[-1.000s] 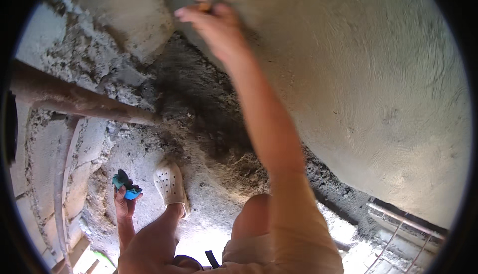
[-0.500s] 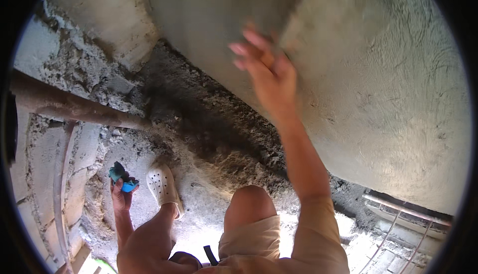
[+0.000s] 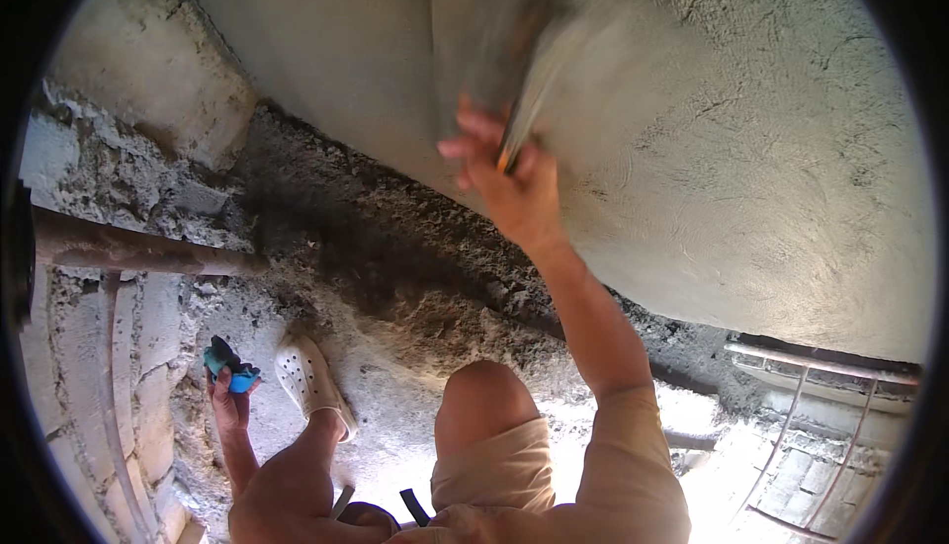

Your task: The person smooths plaster across a wall using a trowel while holding a sponge.

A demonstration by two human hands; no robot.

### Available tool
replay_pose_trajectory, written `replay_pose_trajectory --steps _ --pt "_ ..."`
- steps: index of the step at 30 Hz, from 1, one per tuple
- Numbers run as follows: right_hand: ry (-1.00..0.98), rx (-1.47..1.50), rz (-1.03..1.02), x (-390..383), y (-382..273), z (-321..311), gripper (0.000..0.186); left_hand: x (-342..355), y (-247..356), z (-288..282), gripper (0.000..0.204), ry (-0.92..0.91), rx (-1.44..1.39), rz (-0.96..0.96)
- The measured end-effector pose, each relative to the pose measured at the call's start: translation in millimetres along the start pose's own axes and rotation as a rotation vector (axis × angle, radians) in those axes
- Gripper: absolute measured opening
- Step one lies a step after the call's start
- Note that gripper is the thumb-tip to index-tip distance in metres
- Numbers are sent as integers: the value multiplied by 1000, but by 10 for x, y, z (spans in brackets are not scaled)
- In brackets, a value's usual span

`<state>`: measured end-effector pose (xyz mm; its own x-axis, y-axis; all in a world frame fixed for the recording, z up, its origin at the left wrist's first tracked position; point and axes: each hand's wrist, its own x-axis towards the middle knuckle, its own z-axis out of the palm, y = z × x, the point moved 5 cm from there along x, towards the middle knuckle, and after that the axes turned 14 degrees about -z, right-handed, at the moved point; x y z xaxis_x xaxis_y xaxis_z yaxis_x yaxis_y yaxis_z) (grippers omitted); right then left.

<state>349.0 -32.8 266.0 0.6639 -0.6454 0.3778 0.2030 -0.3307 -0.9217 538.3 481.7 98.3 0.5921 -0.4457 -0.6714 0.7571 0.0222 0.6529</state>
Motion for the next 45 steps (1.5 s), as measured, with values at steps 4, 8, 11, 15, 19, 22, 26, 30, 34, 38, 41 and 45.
replay_pose_trajectory --steps 4,8,11,15,19,22,26,30,34,38,41,45 --pt "0 244 -229 992 -283 1169 17 -50 34 -42 55 7 49 25" --pt "307 499 -340 1089 1222 2112 30 33 -23 -104 61 12 111 55" --pt "107 -155 -152 32 1996 1455 36 -117 -12 -166 60 66 57 82" --pt "-82 -168 469 -666 996 94 41 -280 6 -131 59 103 24 61" --pt "2 125 -241 196 -75 266 26 -176 -18 -122 59 50 81 69" --pt "102 198 -364 966 33 1309 24 -83 -4 -100 59 58 83 78" --pt "181 102 -296 828 1535 1814 21 16 -12 63 60 33 138 96" --pt "-142 -200 267 -668 2136 726 33 -181 48 -181 61 85 77 132" --pt "18 -233 -10 -1092 940 -838 28 -152 55 -97 60 43 45 118" --pt "70 283 -105 -220 -133 -345 34 -31 -27 -116 58 62 65 87" --pt "-26 22 -182 526 46 770 28 -24 26 -22 47 57 162 117" --pt "76 -115 -112 284 1475 1135 26 128 -6 74 49 43 215 113"
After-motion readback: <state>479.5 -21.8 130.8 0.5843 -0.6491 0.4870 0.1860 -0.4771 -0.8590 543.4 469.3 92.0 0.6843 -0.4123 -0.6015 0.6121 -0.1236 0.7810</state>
